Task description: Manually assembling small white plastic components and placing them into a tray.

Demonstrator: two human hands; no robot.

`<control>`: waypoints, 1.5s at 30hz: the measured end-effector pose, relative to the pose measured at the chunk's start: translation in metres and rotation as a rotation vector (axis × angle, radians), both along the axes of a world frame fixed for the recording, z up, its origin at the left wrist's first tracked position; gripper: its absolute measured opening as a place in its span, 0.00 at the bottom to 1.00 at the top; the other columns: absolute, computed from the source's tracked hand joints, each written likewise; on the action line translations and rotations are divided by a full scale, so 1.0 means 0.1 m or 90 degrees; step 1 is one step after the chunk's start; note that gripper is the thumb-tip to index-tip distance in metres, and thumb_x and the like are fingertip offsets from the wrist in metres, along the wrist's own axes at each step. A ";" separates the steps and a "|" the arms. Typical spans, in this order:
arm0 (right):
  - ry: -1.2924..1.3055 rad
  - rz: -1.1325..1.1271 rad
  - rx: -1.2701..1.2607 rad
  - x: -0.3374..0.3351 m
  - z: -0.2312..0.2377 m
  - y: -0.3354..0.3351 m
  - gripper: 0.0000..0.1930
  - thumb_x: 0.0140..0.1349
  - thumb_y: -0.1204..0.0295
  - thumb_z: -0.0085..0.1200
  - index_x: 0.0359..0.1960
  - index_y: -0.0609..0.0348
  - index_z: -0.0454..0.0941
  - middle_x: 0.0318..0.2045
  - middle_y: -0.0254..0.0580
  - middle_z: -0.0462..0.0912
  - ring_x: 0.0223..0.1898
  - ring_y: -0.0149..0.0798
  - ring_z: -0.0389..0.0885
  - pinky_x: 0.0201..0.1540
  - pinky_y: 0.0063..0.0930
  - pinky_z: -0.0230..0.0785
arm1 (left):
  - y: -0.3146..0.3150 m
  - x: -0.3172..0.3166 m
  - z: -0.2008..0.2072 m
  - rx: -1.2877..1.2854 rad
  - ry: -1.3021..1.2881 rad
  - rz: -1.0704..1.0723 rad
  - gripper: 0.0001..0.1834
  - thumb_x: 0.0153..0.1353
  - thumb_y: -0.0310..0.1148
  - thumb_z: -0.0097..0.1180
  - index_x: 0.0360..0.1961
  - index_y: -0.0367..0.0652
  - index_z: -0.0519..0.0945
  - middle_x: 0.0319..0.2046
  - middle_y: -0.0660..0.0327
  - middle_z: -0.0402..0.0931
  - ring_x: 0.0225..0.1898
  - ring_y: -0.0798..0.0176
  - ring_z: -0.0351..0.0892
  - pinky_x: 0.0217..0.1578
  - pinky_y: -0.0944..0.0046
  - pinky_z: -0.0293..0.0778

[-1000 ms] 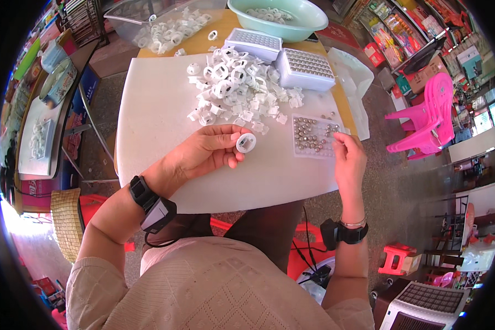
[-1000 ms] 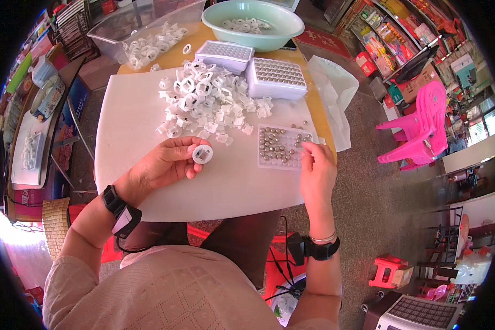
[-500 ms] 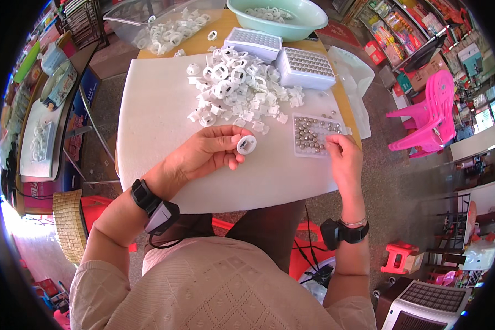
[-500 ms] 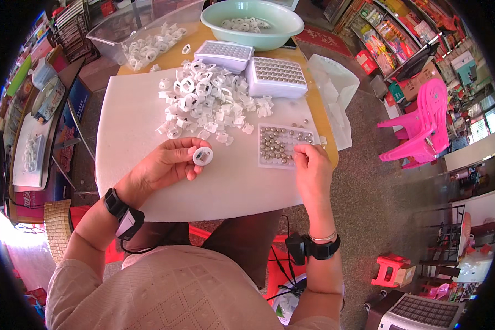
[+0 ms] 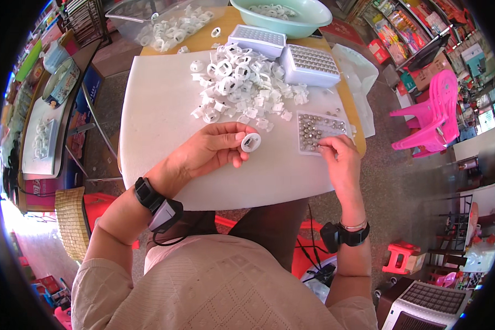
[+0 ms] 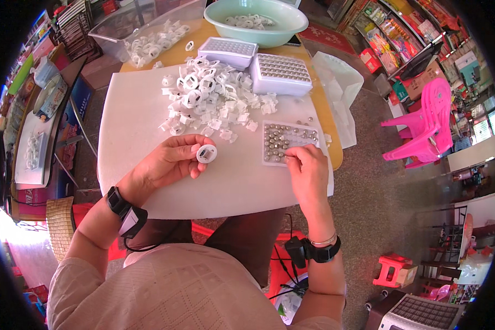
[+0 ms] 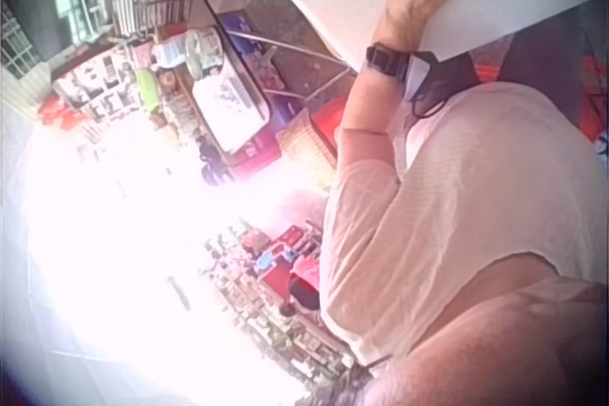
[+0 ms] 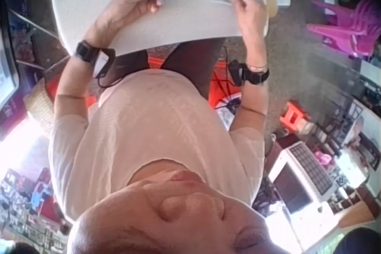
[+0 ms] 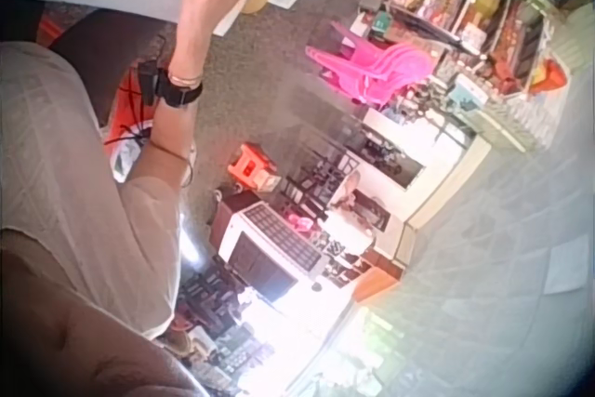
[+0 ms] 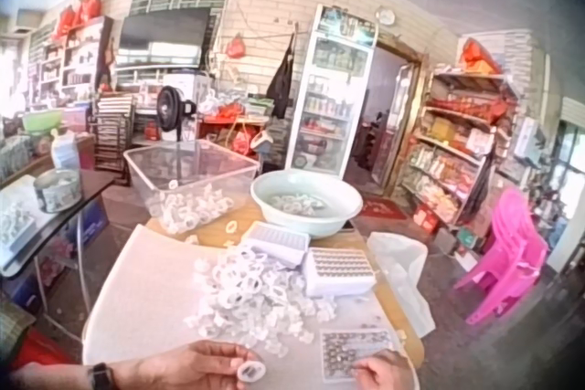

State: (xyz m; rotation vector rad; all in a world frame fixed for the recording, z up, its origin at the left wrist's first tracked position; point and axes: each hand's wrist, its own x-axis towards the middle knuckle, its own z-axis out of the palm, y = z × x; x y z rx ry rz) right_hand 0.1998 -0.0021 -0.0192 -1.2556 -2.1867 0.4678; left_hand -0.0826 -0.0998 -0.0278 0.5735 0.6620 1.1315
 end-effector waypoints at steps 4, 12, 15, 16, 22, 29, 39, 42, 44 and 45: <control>0.013 -0.030 0.015 0.00 -0.07 0.05 0.05 0.51 0.78 0.58 0.31 0.60 0.78 0.30 0.39 0.78 0.30 0.41 0.76 0.38 0.35 0.67 | -0.01 0.00 0.01 0.000 -0.002 -0.001 0.15 0.67 0.29 0.49 0.51 0.31 0.71 0.37 0.58 0.75 0.33 0.67 0.78 0.31 0.70 0.77; -0.009 0.037 0.147 0.05 0.01 -0.03 0.02 0.53 0.78 0.56 0.29 0.59 0.77 0.29 0.37 0.78 0.30 0.39 0.76 0.40 0.34 0.64 | -0.01 0.00 -0.01 0.001 -0.001 0.000 0.15 0.67 0.29 0.49 0.51 0.30 0.71 0.37 0.58 0.75 0.32 0.66 0.78 0.31 0.70 0.78; 0.060 0.005 0.043 0.06 0.09 0.01 0.02 0.55 0.77 0.56 0.30 0.59 0.78 0.29 0.37 0.77 0.30 0.38 0.75 0.38 0.32 0.65 | -0.01 0.00 -0.01 0.001 0.001 -0.001 0.15 0.67 0.29 0.49 0.51 0.31 0.71 0.37 0.57 0.75 0.33 0.66 0.78 0.31 0.70 0.78; 0.060 -0.007 0.053 0.05 0.08 0.05 0.03 0.55 0.76 0.56 0.31 0.60 0.79 0.28 0.38 0.77 0.30 0.38 0.75 0.37 0.32 0.65 | -0.01 0.00 0.00 0.000 0.003 -0.001 0.15 0.67 0.29 0.49 0.51 0.31 0.71 0.37 0.57 0.75 0.33 0.66 0.78 0.31 0.70 0.78; 0.047 -0.025 0.038 -0.04 -0.05 0.25 0.04 0.56 0.76 0.56 0.33 0.61 0.80 0.28 0.40 0.77 0.29 0.40 0.76 0.36 0.33 0.68 | 0.00 0.01 0.01 0.001 0.003 -0.002 0.15 0.67 0.29 0.49 0.51 0.31 0.71 0.37 0.58 0.75 0.33 0.66 0.78 0.31 0.70 0.78; 0.078 -0.013 -0.051 -0.11 -0.03 0.23 0.05 0.55 0.79 0.57 0.33 0.63 0.79 0.28 0.38 0.77 0.28 0.36 0.77 0.33 0.29 0.70 | -0.01 0.00 0.00 0.000 0.001 -0.004 0.15 0.67 0.29 0.49 0.51 0.31 0.71 0.38 0.58 0.75 0.33 0.67 0.78 0.31 0.70 0.78; 0.126 0.083 0.040 -0.42 0.06 -0.16 0.05 0.51 0.80 0.59 0.28 0.59 0.76 0.25 0.36 0.75 0.29 0.36 0.75 0.35 0.30 0.65 | -0.01 0.00 0.02 0.009 -0.008 -0.011 0.15 0.67 0.29 0.50 0.50 0.31 0.72 0.37 0.58 0.75 0.33 0.67 0.78 0.32 0.70 0.77; -0.007 0.124 0.202 -0.58 0.01 -0.25 0.05 0.50 0.79 0.60 0.26 0.56 0.75 0.25 0.34 0.74 0.31 0.38 0.73 0.37 0.35 0.60 | -0.02 0.00 0.02 0.011 -0.014 -0.010 0.14 0.67 0.29 0.50 0.50 0.31 0.72 0.37 0.58 0.75 0.33 0.67 0.78 0.32 0.70 0.77; -0.025 0.126 0.222 -0.65 -0.04 -0.30 0.05 0.50 0.77 0.59 0.25 0.54 0.75 0.26 0.33 0.74 0.33 0.39 0.72 0.37 0.36 0.58 | -0.02 0.00 0.01 0.012 -0.019 -0.008 0.14 0.66 0.29 0.50 0.50 0.31 0.72 0.37 0.58 0.75 0.34 0.67 0.78 0.32 0.70 0.77; -0.060 0.128 0.234 -0.67 -0.05 -0.33 0.05 0.50 0.77 0.59 0.25 0.54 0.75 0.25 0.33 0.73 0.33 0.39 0.72 0.37 0.35 0.58 | -0.02 0.00 0.02 0.015 -0.021 -0.008 0.14 0.66 0.29 0.50 0.50 0.31 0.72 0.36 0.58 0.75 0.34 0.67 0.78 0.32 0.70 0.77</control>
